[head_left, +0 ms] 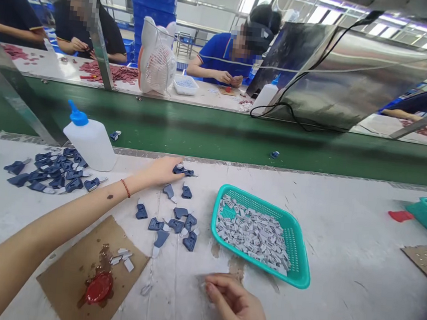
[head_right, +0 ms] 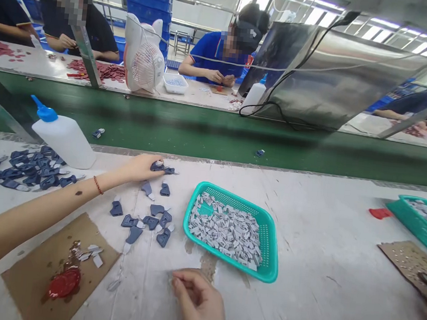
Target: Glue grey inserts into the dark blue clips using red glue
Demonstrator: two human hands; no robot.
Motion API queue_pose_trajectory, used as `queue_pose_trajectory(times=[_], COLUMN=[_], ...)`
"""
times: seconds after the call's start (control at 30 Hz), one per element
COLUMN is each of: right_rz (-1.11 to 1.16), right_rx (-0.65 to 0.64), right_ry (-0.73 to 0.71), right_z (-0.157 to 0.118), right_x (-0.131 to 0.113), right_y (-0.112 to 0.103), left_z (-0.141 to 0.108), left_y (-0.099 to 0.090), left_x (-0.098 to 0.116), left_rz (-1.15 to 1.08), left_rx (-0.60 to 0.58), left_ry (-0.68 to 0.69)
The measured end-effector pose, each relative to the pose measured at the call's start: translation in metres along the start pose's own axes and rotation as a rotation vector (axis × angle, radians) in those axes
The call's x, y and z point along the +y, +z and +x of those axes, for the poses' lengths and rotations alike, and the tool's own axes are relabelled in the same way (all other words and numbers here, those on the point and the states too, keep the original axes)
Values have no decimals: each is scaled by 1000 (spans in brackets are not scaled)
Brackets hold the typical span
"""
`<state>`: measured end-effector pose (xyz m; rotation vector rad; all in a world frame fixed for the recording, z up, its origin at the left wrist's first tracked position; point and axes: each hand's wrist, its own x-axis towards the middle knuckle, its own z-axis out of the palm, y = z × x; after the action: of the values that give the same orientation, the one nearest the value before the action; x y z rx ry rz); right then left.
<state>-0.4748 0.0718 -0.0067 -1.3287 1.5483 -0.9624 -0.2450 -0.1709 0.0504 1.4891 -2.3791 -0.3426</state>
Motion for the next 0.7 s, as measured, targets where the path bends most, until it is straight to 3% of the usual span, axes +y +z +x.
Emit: queue_pose_trajectory(times=[0.13, 0.23, 0.33, 0.43, 0.53, 0.63, 0.7], right_rz=[-48, -166, -327, -458, -577, -675, -709], right_rx=[111, 187, 198, 112, 54, 56, 59], right_ry=[64, 11, -95, -235, -339, -406, -420], right_z=[-1, -6, -12, -16, -16, -13, -11], right_x=[11, 8, 7, 12, 14, 11, 7], right_y=[16, 13, 6, 2, 4, 8, 9], left_z=[-24, -39, -59, -83, -111, -143, -165], left_y=[2, -3, -16, -30, -39, -44, -48], left_x=[-5, -8, -7, -6, -8, -10, -9], left_rz=[-18, -45, -116, -373, -711, -1013, -1091], left_rx=[-58, -59, 27, 121, 48, -17, -29], left_ry=[49, 56, -6, -173, -369, -446, -435])
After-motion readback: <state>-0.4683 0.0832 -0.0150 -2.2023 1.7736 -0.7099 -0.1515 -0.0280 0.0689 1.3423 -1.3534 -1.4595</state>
